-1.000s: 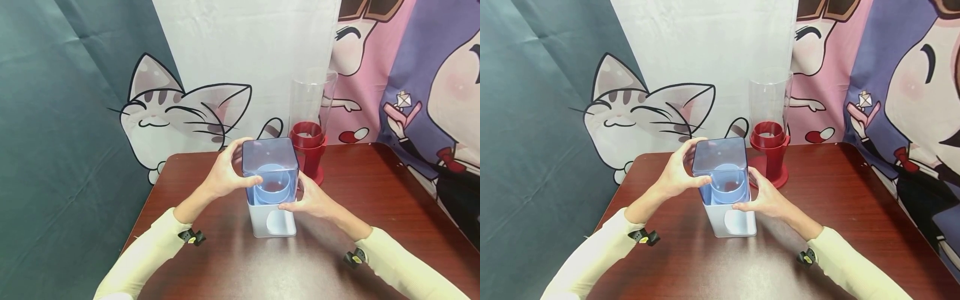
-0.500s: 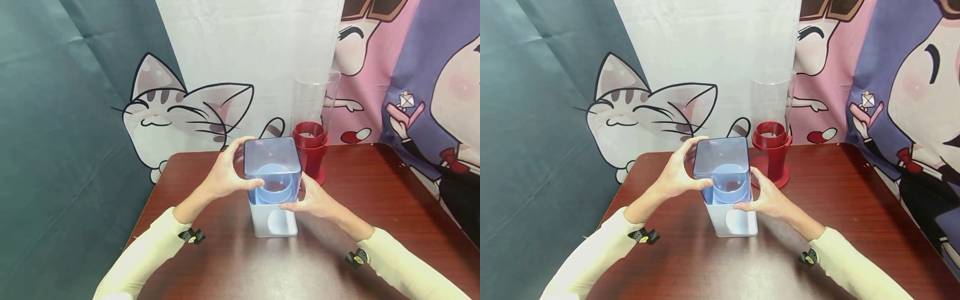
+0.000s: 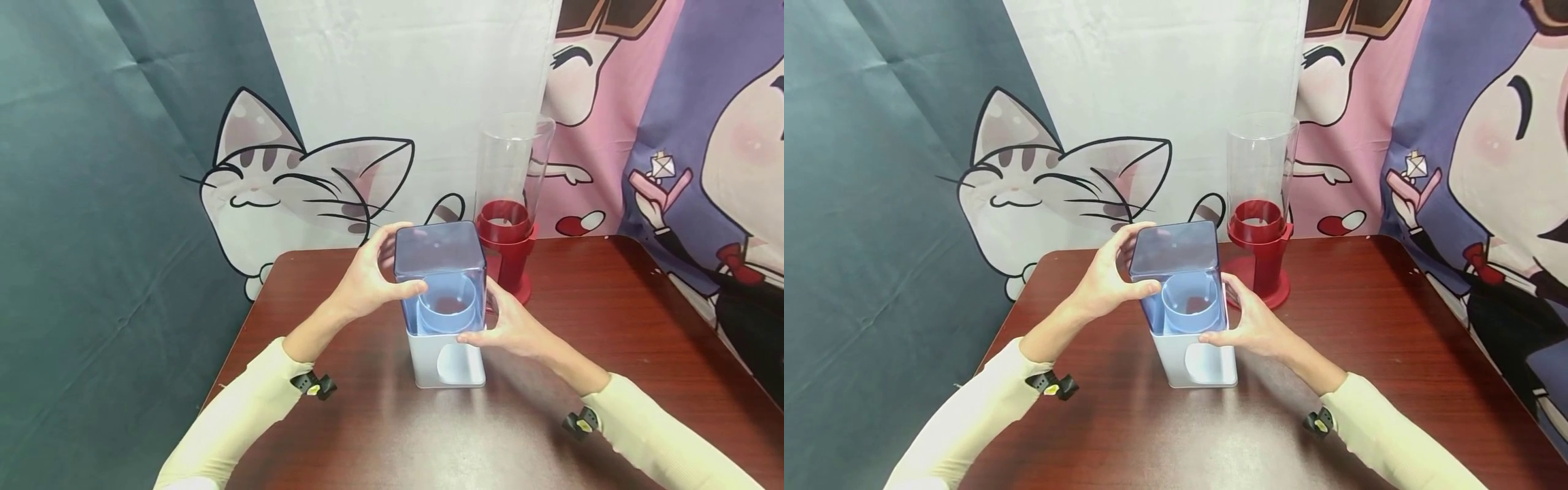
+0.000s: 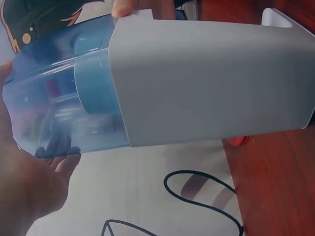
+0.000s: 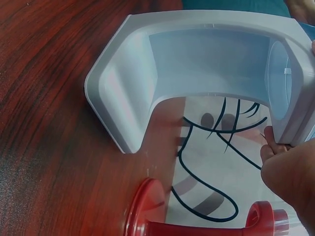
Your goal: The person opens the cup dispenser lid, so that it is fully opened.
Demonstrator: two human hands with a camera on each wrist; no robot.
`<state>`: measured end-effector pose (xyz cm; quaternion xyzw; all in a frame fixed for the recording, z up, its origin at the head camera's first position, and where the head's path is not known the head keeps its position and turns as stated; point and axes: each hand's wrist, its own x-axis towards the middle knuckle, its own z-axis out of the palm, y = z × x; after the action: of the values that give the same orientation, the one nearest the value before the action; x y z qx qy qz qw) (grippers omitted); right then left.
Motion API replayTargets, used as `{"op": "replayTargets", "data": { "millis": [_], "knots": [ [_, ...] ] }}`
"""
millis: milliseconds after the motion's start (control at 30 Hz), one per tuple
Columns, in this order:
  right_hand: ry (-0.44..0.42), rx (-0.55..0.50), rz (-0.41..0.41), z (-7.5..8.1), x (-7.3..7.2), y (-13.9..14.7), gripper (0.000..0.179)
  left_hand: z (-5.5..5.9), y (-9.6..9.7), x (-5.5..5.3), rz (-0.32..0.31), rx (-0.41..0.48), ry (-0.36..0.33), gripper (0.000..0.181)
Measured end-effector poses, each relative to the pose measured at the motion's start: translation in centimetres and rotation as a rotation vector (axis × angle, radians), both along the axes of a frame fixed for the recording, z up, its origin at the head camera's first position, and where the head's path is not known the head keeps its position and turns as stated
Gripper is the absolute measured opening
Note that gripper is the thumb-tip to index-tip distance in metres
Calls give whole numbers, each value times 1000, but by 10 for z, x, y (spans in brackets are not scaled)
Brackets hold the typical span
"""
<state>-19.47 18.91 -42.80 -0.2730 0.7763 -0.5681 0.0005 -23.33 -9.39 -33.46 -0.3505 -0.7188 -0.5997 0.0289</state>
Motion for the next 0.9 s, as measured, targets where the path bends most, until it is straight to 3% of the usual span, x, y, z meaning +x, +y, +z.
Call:
{"op": "replayTargets", "data": {
  "millis": [467, 767, 900],
  "knots": [
    [-3, 14, -12, 1, 1, 1, 97, 4, 4, 3, 25, 13, 9, 85],
    [15, 55, -33, 2, -1, 1, 96, 23, -6, 2, -6, 128, 45, 86],
    [5, 53, -30, 2, -1, 1, 99, 30, -13, 1, -24, 182, 29, 84]
  ]
}}
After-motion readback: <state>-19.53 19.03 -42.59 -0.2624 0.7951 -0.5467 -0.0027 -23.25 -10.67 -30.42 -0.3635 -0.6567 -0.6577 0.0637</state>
